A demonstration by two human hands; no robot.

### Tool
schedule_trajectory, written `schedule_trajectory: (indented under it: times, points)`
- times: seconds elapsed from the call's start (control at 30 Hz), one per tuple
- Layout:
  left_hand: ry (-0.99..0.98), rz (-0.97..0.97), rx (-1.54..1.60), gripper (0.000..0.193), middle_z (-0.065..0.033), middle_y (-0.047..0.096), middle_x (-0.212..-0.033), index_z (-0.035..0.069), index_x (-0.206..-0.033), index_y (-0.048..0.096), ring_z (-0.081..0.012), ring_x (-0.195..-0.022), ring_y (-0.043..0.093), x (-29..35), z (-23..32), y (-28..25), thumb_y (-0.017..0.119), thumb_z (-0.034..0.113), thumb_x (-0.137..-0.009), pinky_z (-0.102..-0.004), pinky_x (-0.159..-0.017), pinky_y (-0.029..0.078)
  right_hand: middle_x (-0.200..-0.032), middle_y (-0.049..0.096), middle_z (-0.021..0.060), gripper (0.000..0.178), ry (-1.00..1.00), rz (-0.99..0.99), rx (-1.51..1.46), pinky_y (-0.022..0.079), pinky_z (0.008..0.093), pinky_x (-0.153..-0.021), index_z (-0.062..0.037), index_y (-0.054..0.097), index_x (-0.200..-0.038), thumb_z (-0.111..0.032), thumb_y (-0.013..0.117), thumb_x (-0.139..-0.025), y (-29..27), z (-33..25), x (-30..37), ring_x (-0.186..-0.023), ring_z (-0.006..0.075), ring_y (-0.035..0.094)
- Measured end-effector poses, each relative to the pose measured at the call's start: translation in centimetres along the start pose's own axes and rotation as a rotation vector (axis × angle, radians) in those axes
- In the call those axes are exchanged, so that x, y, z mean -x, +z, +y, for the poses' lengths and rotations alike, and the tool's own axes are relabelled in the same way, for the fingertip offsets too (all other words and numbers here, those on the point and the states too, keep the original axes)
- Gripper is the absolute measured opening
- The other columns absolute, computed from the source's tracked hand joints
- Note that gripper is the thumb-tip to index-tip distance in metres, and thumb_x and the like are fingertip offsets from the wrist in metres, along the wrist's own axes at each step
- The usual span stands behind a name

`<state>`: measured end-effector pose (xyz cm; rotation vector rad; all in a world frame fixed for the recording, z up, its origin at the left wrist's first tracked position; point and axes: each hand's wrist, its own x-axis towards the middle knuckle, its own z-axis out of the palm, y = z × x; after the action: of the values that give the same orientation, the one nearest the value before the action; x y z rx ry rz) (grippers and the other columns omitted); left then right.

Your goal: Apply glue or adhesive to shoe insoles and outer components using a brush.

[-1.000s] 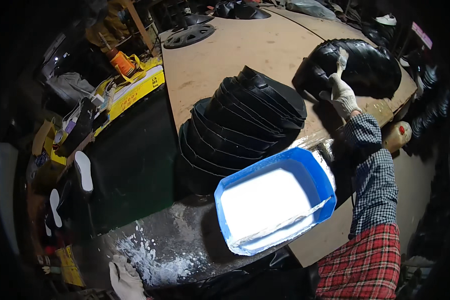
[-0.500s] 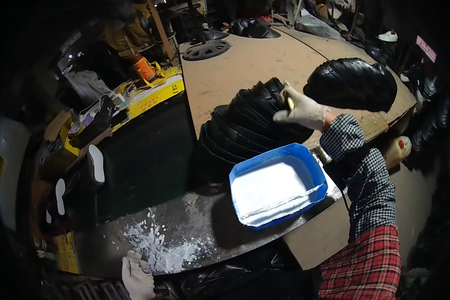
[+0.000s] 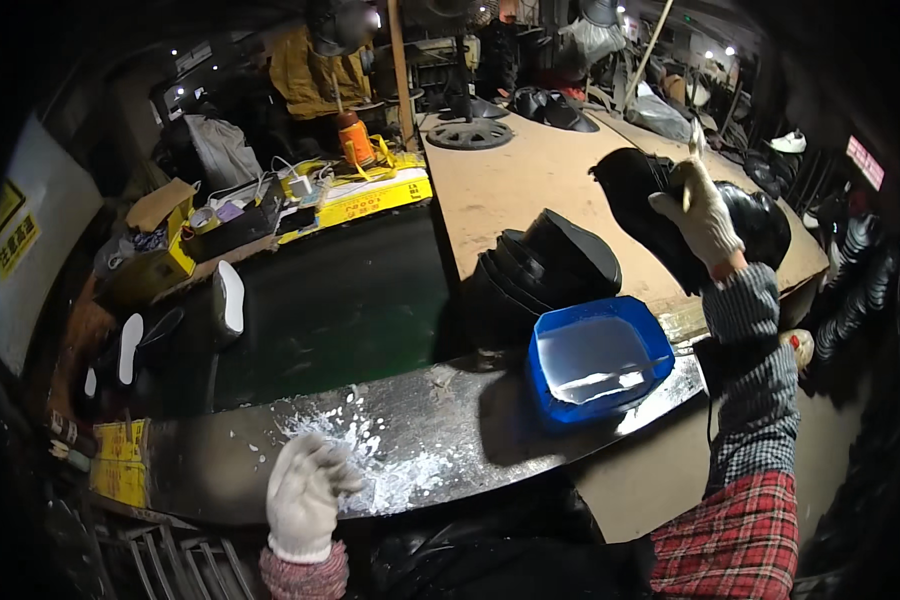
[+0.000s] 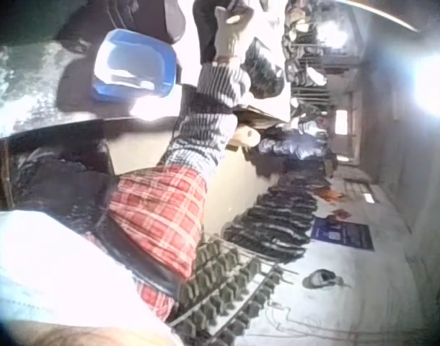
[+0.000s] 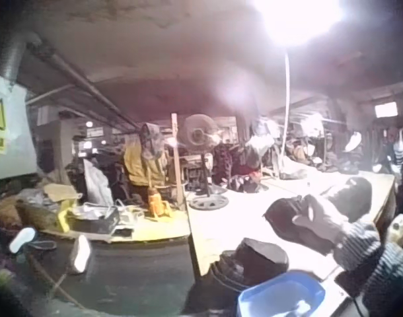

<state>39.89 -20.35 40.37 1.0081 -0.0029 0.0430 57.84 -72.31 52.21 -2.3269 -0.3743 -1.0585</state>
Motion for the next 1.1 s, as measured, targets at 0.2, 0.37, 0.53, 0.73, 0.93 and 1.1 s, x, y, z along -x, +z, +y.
schedule_trajectory:
  times: [0.2,0.37,0.53,0.73,0.93,1.1]
  points:
    - [0.048,-0.258,0.192,0.06,-0.0136,0.062,-0.121,-0.005,-0.136,0.046,-0.0131,-0.098,0.065,-0.6,0.6,4.8,0.059,0.038,-0.096,-0.0243,-0.082,0.054,-0.073,0.059,0.0077,0.028,-0.381,-0.426,-0.204,0.048,0.0373,-0.061,-0.0073,0.061,-0.084,-0.011,0.083,-0.069,-0.5,-22.8,4.3,-0.067,0.0288,0.06]
    - [0.057,-0.052,0.452,0.069,-0.0169,0.036,-0.153,0.002,-0.149,0.031,-0.0322,-0.14,0.036,5.5,3.6,1.6,0.053,0.043,-0.098,-0.0495,-0.117,0.028,-0.078,0.063,0.0077,0.026,-0.703,-0.637,-0.658,0.051,0.0401,-0.067,-0.0099,0.063,-0.091,-0.007,0.076,-0.069,8.6,-31.8,10.3,-0.073,0.03,0.064]
    - [0.168,0.123,0.459,0.067,-0.018,0.039,-0.151,0.0,-0.149,0.031,-0.035,-0.137,0.041,10.0,6.3,-4.6,0.052,0.039,-0.098,-0.0505,-0.116,0.029,-0.077,0.063,0.0061,0.021,-0.731,-0.573,-0.985,0.049,0.0373,-0.063,-0.0101,0.061,-0.087,-0.006,0.077,-0.073,17.5,-37.7,13.4,-0.072,0.0281,0.062]
    - [0.683,0.431,-0.326,0.058,-0.013,0.062,-0.123,-0.001,-0.134,0.049,-0.0273,-0.109,0.063,13.4,14.4,-5.7,0.069,0.013,-0.082,-0.0382,-0.096,0.05,-0.079,0.059,0.0086,0.023,-0.693,-0.373,-1.105,0.05,0.0364,-0.063,-0.0082,0.06,-0.088,-0.012,0.077,-0.073,23.6,-46.1,14.9,-0.071,0.0302,0.06]
    - [-0.314,0.095,-2.101,0.064,-0.018,0.064,-0.114,0.006,-0.123,0.053,-0.0347,-0.105,0.063,7.6,18.3,-10.6,0.07,0.05,-0.079,-0.0434,-0.088,0.052,-0.087,0.06,0.0114,0.023,-0.045,-0.867,-1.164,0.053,0.0297,-0.069,-0.0004,0.059,-0.105,-0.019,0.066,-0.093,24.5,-40.2,17.2,-0.078,0.0207,0.063]
    - [0.086,0.298,-1.42,0.059,-0.0148,0.06,-0.124,0.006,-0.131,0.055,-0.033,-0.115,0.058,6.6,16.0,-18.6,0.076,0.031,-0.081,-0.042,-0.098,0.047,-0.096,0.059,0.0123,0.034,-0.04,-0.687,-0.827,0.047,0.0327,-0.076,0.0022,0.06,-0.112,-0.029,0.057,-0.098,16.9,-30.9,19.0,-0.085,0.0215,0.057]
